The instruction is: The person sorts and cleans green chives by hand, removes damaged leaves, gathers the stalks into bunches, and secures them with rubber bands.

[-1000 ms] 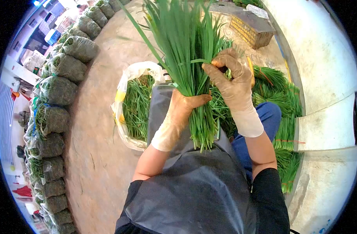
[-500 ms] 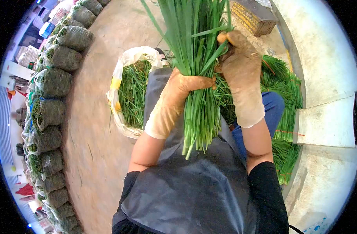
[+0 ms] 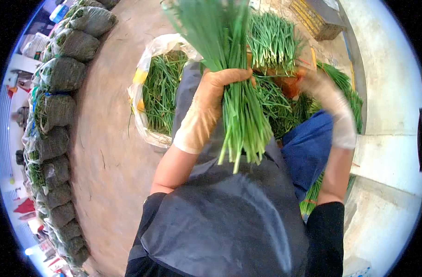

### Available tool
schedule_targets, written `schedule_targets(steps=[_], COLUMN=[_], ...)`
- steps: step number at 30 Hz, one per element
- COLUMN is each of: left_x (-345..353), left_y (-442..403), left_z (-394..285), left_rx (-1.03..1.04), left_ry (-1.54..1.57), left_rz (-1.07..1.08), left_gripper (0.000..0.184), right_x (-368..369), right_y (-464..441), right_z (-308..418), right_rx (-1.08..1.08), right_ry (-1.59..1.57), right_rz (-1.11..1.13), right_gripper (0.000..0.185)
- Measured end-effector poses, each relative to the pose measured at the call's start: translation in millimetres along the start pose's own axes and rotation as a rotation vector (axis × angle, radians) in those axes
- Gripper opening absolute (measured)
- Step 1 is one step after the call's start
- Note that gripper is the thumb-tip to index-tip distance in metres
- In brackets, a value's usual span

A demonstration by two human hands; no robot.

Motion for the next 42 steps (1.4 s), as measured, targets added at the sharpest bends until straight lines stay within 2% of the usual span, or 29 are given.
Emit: schedule_targets(steps=[1, 2, 3, 4, 5, 6, 9, 11, 14, 16, 17, 18, 20, 21, 23, 24, 26, 28, 29, 30, 32, 33, 34, 36, 37, 38, 40, 41, 42], left_x=[-4.6, -6.4, -6.0, -2.4, 0.3, 1.0, 2.2, -0.6, -5.6, -4.9, -7.2, -11.6, -0.5, -2.6, 18.7, 29.4, 53.2, 46.1, 32.8, 33.6, 31.9, 33.3, 34.3, 31.8, 30.1, 30.3, 28.5, 26.9, 24.5], left_y=[-6.3, -12.8, -18.5, -21.0, -22.0, -20.9, -23.2, -26.5, -34.5, -35.4, -30.3, -28.6, -27.4, -24.0, -10.5, -8.5, -9.8, -24.3, -30.4, -30.9, -27.7, -23.0, -15.4, 0.0, 3.0, 7.4, 13.9, 11.6, 12.3], left_z=[-2.2, -4.6, -0.9, -1.3, 0.3, 1.8, 6.4, 13.3, 18.1, 20.0, 21.6, 27.5, 45.6, 60.3, 104.8, 111.6, 76.5, 62.5, 68.6, 67.3, 60.9, 58.0, 51.8, 32.8, 35.5, 34.6, 30.3, 35.2, 36.0], left_rx=[0.116, 0.238, 0.306, 0.369, 0.368, 0.364, 0.345, 0.423, 0.520, 0.563, 0.451, 0.458, 0.442, 0.449, 0.230, 0.169, 0.406, 0.369, 0.290, 0.297, 0.290, 0.303, 0.292, 0.358, 0.332, 0.326, 0.313, 0.266, 0.265], left_ry=[0.003, 0.002, 0.031, 0.034, 0.089, 0.142, 0.360, 0.437, 0.501, 0.530, 0.509, 0.512, 0.742, 0.738, -0.053, -0.053, 0.058, 0.020, 0.022, 0.028, 0.298, 0.360, 0.364, 0.097, 0.124, 0.124, 0.082, 0.120, 0.120], left_rz=[-0.042, -0.076, -0.132, -0.118, -0.138, -0.157, 0.042, 0.043, 0.044, 0.055, -0.021, -0.019, 0.505, 0.510, 0.568, 0.610, 0.576, 0.404, 0.266, 0.259, 0.133, 0.146, 0.143, 0.078, 0.050, 0.050, 0.030, 0.084, 0.085], left_gripper=[0.026, 0.027, 0.025, 0.030, 0.038, 0.047, 0.051, 0.051, 0.057, 0.072, 0.077, 0.077, 0.092, 0.092, 0.113, 0.123, 0.122, 0.114, 0.099, 0.099, 0.081, 0.071, 0.071, 0.075, 0.073, 0.073, 0.067, 0.061, 0.061], right_x=[31.0, 49.7, 73.8, 96.4, 116.5, 130.8, 135.4, 128.8, 125.8, 117.7, 113.5, 109.1, 87.3, 81.5, 77.3, 83.2, 94.9, 104.2, 107.5, 110.8, 119.5, 121.1, 122.7, 126.1, 130.0, 127.4, 119.9, 113.9, 104.0], right_y=[13.4, 26.9, 30.0, 37.8, 44.6, 44.9, 33.2, 32.5, 24.5, 19.2, 17.5, 16.9, 14.2, 10.7, 3.3, -5.9, -11.7, -6.6, -1.6, 3.5, 17.5, 22.1, 26.7, 34.0, 37.1, 40.5, 46.4, 47.6, 48.8], right_z=[-1.0, 6.4, 4.7, 33.1, 55.1, 55.6, 48.0, 40.9, 37.9, 43.2, 48.2, 54.1, 75.8, 82.3, 84.5, 77.3, 70.4, 69.3, 68.9, 69.5, 75.7, 72.4, 69.0, 78.5, 78.3, 82.7, 87.0, 95.9, 107.6], right_rx=[0.118, 0.123, 0.018, -0.030, -0.241, -0.230, -0.278, -0.338, -0.327, -0.344, -0.351, -0.355, -0.339, -0.400, -0.455, -0.359, -0.270, -0.223, -0.242, -0.274, -0.451, -0.442, -0.433, -0.389, -0.364, -0.359, -0.078, -0.091, -0.089], right_ry=[0.133, 0.070, -0.176, -0.228, -0.162, 0.099, 0.177, -0.013, -0.031, 0.035, 0.091, 0.145, 0.064, 0.184, 0.301, 0.479, 0.665, 0.606, 0.550, 0.490, 0.375, 0.351, 0.327, 0.099, 0.101, 0.099, 0.290, 0.368, 0.368], right_rz=[0.106, 0.018, 0.106, 0.214, 0.178, 0.036, -0.146, -0.213, -0.294, -0.311, -0.319, -0.327, -0.345, -0.382, -0.406, -0.330, -0.229, -0.247, -0.253, -0.260, -0.307, -0.278, -0.249, 0.011, 0.133, 0.132, 0.261, 0.252, 0.251], right_gripper=[0.073, 0.087, 0.106, 0.117, 0.127, 0.131, 0.127, 0.120, 0.113, 0.107, 0.101, 0.096, 0.084, 0.084, 0.084, 0.084, 0.084, 0.085, 0.086, 0.087, 0.093, 0.096, 0.099, 0.107, 0.112, 0.112, 0.122, 0.107, 0.107])
Point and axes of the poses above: each hand's wrist, its own y-axis away from the middle knuckle, its own x-axis out of the palm, z = x × y, the point moved 6 cm from there along -y, towards the middle knuckle, and after that the axes turned 15 degrees about -y, right-handed, at the moved point
